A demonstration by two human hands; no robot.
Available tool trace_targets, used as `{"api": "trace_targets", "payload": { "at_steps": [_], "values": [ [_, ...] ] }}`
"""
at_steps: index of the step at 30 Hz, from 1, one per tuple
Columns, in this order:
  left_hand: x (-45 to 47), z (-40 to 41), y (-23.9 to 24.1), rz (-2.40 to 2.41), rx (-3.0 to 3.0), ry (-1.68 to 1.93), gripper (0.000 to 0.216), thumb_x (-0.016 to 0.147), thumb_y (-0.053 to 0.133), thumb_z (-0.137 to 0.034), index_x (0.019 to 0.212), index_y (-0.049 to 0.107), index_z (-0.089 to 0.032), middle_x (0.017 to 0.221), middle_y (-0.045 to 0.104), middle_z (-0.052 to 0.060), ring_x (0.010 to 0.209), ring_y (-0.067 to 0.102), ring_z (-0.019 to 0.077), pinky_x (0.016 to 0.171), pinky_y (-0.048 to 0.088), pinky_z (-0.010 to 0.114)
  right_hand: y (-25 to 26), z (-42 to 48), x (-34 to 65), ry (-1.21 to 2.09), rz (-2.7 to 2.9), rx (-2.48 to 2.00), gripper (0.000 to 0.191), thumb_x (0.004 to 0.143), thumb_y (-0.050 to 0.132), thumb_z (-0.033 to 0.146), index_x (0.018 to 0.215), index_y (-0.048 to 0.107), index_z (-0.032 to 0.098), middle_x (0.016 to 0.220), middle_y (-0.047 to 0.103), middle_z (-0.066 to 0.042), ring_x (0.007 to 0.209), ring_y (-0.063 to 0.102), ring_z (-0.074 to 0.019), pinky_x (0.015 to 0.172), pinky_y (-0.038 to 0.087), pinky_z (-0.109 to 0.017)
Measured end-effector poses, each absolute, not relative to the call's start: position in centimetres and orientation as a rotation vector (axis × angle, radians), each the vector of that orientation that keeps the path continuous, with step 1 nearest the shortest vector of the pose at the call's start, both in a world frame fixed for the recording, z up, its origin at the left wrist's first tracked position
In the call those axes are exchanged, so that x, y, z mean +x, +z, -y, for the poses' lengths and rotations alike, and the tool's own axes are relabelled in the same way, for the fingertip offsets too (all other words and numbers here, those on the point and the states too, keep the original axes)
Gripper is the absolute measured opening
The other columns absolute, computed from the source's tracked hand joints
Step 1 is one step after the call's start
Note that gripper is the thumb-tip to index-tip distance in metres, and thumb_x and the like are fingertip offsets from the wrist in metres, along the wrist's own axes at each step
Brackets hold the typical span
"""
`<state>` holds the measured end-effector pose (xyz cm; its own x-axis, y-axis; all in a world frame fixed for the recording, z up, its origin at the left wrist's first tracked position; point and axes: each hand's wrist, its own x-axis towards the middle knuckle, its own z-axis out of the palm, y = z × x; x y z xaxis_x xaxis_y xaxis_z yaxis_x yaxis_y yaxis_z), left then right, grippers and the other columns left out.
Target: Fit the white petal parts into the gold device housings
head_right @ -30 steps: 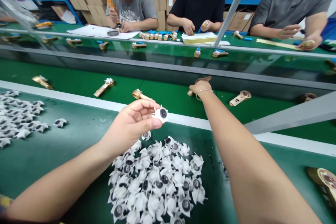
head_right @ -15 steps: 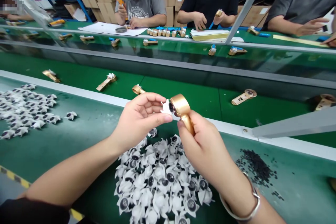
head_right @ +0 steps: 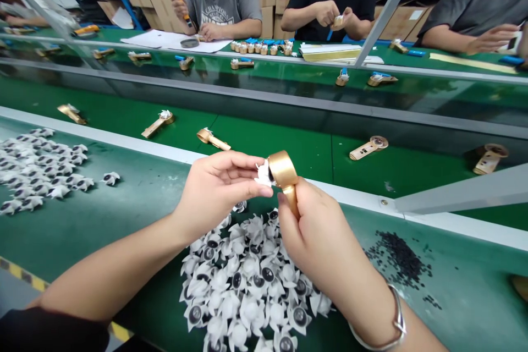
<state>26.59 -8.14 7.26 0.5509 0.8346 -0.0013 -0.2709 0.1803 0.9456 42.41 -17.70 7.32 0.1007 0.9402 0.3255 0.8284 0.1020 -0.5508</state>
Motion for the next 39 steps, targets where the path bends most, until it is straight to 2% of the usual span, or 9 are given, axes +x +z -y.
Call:
{"api": "trace_targets", "payload": {
  "at_steps": [4, 10, 12, 15, 20, 24, 30, 34, 39],
  "values": [
    [26.8, 7.8, 6.8, -0.614, 1.002, 0.734, 0.033, 0.059, 0.094, -0.021, 0.087, 0.078, -0.016, 0.085, 0.08, 0.004, 0.083, 0.076, 0.0208, 0.087, 0.061, 0.038, 7.4, 17.9, 42.9, 0.016, 1.877, -1.825, 0.022, 0.095, 0.049, 0.024, 0.076, 0.037, 0.024, 0.062, 0.046, 0.002, 0.047, 0.041, -0.0117, 0.044, 0.029, -0.026],
    [26.9, 7.3, 6.5, -0.601, 0.968, 0.615, 0.027, 0.066, 0.091, -0.025, 0.086, 0.076, -0.015, 0.083, 0.077, 0.003, 0.079, 0.072, 0.0141, 0.085, 0.057, 0.03, 7.4, 17.9, 43.1, 0.155, 1.955, -1.742, 0.018, 0.097, 0.046, 0.023, 0.081, 0.04, 0.023, 0.064, 0.049, 0.001, 0.05, 0.046, -0.0126, 0.047, 0.034, -0.025],
    [26.3, 6.4, 7.0, -0.629, 1.084, 0.56, 0.047, 0.065, 0.092, -0.028, 0.106, 0.074, -0.015, 0.098, 0.078, 0.008, 0.088, 0.073, 0.0181, 0.087, 0.057, 0.034, 7.0, 17.1, 43.9, 0.252, 1.927, -1.789, 0.021, 0.099, 0.047, 0.033, 0.082, 0.044, 0.023, 0.064, 0.052, 0.001, 0.05, 0.047, -0.0134, 0.048, 0.034, -0.026],
    [24.6, 4.5, 8.0, -0.802, 1.497, 0.509, 0.091, 0.063, 0.092, -0.036, 0.144, 0.053, -0.024, 0.129, 0.067, 0.014, 0.091, 0.072, 0.0215, 0.079, 0.057, 0.034, 5.6, 14.0, 46.3, 0.242, 1.817, -2.163, 0.03, 0.1, 0.048, 0.048, 0.091, 0.054, 0.02, 0.07, 0.061, -0.004, 0.056, 0.054, -0.0176, 0.051, 0.034, -0.028],
    [23.2, 2.7, 7.9, -0.99, 2.176, -0.063, 0.061, 0.067, 0.081, -0.057, 0.117, 0.07, -0.023, 0.112, 0.07, 0.01, 0.083, 0.068, 0.0229, 0.061, 0.046, 0.027, 1.9, 6.9, 49.9, 0.159, 1.716, -2.543, 0.036, 0.099, 0.05, 0.042, 0.098, 0.064, 0.009, 0.086, 0.069, -0.019, 0.074, 0.064, -0.026, 0.058, 0.034, -0.033],
    [24.6, 2.7, 5.7, -1.025, 2.258, -0.444, 0.046, 0.062, 0.082, -0.051, 0.095, 0.07, -0.021, 0.098, 0.071, 0.008, 0.069, 0.065, 0.0213, 0.053, 0.039, 0.027, 1.5, 6.3, 52.0, 0.108, 1.725, -2.562, 0.043, 0.097, 0.051, 0.048, 0.092, 0.069, 0.009, 0.094, 0.071, -0.023, 0.088, 0.067, -0.0314, 0.067, 0.042, -0.035],
    [25.7, 2.3, 3.9, -0.952, 2.312, -0.255, 0.034, 0.08, 0.068, -0.044, 0.106, 0.067, -0.022, 0.108, 0.07, 0.007, 0.082, 0.066, 0.0218, 0.066, 0.045, 0.029, 2.5, 17.2, 55.6, 0.112, 1.821, -2.329, 0.03, 0.095, 0.05, 0.04, 0.097, 0.07, 0.018, 0.089, 0.074, -0.012, 0.074, 0.068, -0.0262, 0.065, 0.049, -0.036],
    [25.6, 1.6, 3.5, -0.866, 2.311, -0.201, 0.05, 0.07, 0.079, -0.043, 0.114, 0.068, -0.021, 0.113, 0.069, 0.008, 0.089, 0.067, 0.0226, 0.071, 0.048, 0.029, 0.0, 24.0, 55.8, 0.112, 1.923, -2.125, 0.023, 0.096, 0.049, 0.032, 0.095, 0.068, 0.018, 0.092, 0.074, -0.01, 0.079, 0.07, -0.0229, 0.071, 0.055, -0.035],
    [25.8, 0.5, 2.2, -0.819, 2.285, -0.152, 0.047, 0.072, 0.078, -0.048, 0.109, 0.072, -0.019, 0.105, 0.07, 0.008, 0.08, 0.067, 0.0199, 0.072, 0.051, 0.03, -2.1, 25.5, 53.9, 0.01, 1.985, -2.011, 0.024, 0.102, 0.046, 0.026, 0.101, 0.067, 0.015, 0.099, 0.073, -0.011, 0.092, 0.068, -0.0225, 0.086, 0.055, -0.036]
  ]
}}
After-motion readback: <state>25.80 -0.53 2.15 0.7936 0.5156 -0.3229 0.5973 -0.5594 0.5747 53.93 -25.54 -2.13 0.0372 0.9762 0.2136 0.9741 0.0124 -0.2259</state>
